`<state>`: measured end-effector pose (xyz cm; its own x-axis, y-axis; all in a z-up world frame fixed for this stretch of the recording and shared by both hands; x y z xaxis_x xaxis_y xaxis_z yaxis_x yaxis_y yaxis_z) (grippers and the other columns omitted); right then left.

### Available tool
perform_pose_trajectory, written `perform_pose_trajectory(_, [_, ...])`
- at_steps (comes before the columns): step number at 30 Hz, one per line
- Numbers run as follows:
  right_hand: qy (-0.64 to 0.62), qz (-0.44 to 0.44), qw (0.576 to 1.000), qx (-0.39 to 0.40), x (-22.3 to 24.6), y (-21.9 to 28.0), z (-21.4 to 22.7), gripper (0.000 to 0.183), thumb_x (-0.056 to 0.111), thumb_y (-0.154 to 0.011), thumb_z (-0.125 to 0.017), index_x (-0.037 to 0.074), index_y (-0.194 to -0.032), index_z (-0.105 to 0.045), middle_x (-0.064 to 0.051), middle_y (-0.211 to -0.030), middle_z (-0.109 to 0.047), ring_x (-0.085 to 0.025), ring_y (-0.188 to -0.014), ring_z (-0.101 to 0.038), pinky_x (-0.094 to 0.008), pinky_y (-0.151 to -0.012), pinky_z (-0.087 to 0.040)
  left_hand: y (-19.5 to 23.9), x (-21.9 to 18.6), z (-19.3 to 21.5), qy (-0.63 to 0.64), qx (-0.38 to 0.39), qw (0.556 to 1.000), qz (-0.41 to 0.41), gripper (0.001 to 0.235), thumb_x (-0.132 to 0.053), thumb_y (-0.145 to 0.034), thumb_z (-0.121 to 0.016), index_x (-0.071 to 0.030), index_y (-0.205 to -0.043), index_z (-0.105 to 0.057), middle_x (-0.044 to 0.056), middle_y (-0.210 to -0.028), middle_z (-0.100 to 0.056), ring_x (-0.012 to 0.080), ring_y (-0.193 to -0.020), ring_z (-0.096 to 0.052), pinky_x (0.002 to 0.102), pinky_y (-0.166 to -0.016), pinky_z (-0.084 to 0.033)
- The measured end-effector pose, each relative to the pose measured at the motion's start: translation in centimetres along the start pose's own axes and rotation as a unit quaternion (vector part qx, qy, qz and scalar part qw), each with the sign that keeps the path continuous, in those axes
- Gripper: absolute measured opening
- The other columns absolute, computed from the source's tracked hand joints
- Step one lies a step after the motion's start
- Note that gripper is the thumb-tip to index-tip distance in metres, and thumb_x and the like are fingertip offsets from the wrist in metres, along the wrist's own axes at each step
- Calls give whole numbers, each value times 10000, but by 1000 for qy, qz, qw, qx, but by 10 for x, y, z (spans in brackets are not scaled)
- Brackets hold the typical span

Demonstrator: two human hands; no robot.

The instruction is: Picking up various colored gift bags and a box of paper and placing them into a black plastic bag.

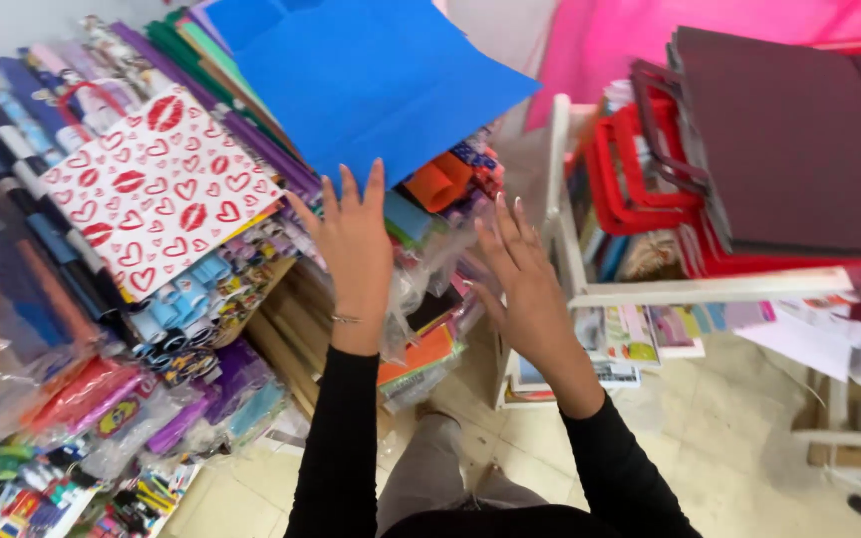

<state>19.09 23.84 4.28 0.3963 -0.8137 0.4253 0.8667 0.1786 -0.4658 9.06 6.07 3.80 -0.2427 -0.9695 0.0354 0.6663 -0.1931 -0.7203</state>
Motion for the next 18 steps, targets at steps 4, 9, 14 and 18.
perform_pose_trajectory(4, [19, 52, 998, -13, 9, -69, -22, 732, 151, -917, -754, 92, -1578, -446, -169, -1709, -219, -434, -1560, -187, -583, -1217, -256, -17, 5, 27, -18, 23, 999, 15, 512, -45, -973, -512, -220, -1449, -588, 214, -1259, -713, 433, -1209, -658, 776, -1118, -178])
perform_pose_trajectory(9, [73, 51, 995, -42, 13, -131, -43, 642, 31, -936, -681, 128, -1547, -509, -181, -1695, -254, -490, -1540, -156, -678, -1171, -243, -31, 19, 39, 32, 60, 998, 17, 540, 47, -990, -519, -192, -1473, -560, 236, -1230, -712, 416, -1172, -672, 755, -1155, -165])
perform_pose_trajectory(14, [85, 11, 993, -85, -5, -170, -39, 404, 40, -894, -758, 122, -1288, -720, -206, -1642, -331, -564, -1488, -197, -785, -1051, -317, -40, 40, 22, 29, 73, 997, -12, 603, -24, -918, -590, -237, -1480, -548, 175, -1152, -744, 322, -956, -752, 681, -1155, -276])
perform_pose_trajectory(18, [71, 40, 992, -97, -15, -195, -19, 120, 257, -958, -787, 158, -1024, -776, -44, -1358, -630, -449, -1410, -465, -822, -1038, -312, -60, 52, 15, 59, 69, 995, -40, 447, -317, -1023, -535, -255, -1465, -541, 78, -1127, -765, 268, -666, -755, 569, -1123, -434])
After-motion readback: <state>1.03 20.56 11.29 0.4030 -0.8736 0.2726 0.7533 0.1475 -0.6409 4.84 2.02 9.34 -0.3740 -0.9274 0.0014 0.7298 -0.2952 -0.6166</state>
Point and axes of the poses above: each hand's wrist, its own y-axis away from the middle knuckle, its own z-axis out of the back of the hand, x = y × z, the point moved 9 cm from there along -y, towards the middle knuckle
